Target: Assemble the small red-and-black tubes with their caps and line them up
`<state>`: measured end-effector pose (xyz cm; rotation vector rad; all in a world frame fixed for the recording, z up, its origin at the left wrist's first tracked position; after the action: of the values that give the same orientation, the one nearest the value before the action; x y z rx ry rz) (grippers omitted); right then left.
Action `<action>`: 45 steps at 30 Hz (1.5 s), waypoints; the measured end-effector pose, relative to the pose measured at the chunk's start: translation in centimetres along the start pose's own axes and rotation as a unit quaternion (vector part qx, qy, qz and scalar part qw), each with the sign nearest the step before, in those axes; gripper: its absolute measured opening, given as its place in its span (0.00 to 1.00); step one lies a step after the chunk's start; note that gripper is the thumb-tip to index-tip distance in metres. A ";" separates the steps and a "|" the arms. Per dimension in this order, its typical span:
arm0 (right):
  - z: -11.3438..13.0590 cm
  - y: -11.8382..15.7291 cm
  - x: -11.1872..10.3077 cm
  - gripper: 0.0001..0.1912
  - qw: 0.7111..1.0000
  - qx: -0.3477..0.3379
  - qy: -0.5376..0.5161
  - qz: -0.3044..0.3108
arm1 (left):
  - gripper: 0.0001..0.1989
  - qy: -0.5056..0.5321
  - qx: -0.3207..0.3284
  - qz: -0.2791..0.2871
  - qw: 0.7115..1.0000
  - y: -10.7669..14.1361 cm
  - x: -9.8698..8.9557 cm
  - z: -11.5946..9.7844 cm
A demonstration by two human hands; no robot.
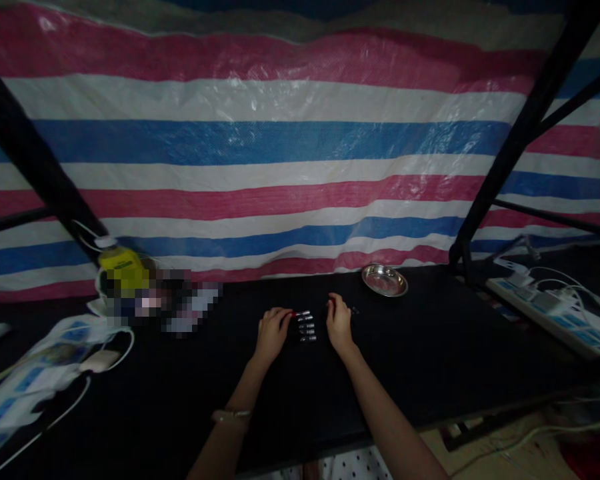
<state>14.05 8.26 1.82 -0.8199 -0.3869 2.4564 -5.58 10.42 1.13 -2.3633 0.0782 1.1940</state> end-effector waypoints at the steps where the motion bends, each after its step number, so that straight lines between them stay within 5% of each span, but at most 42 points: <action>1: 0.1 0.0 0.0 0.15 1.000 -0.001 0.003 0.003 | 0.13 0.002 0.002 -0.001 1.000 0.0 0.0 0.0; 24: 0.5 0.3 -2.1 0.16 0.993 0.020 0.098 -0.055 | 0.14 0.008 0.015 -0.006 1.000 0.3 -0.3 -0.2; 45: -0.9 0.3 -1.8 0.18 0.983 0.045 0.157 -0.078 | 0.15 -0.014 0.014 0.007 1.000 0.6 -0.3 -0.7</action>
<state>15.71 7.07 1.88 -1.0745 -0.2133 2.1385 -5.41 9.55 1.45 -2.3252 0.1015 1.2240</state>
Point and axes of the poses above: each hand's wrist, its own y-axis away from the middle knuckle, its own x-axis out of the palm, z = x × y, the point moved 9 cm from there along -y, towards the middle knuckle, and after that the axes turned 6 degrees about x, right-handed, at the moved point
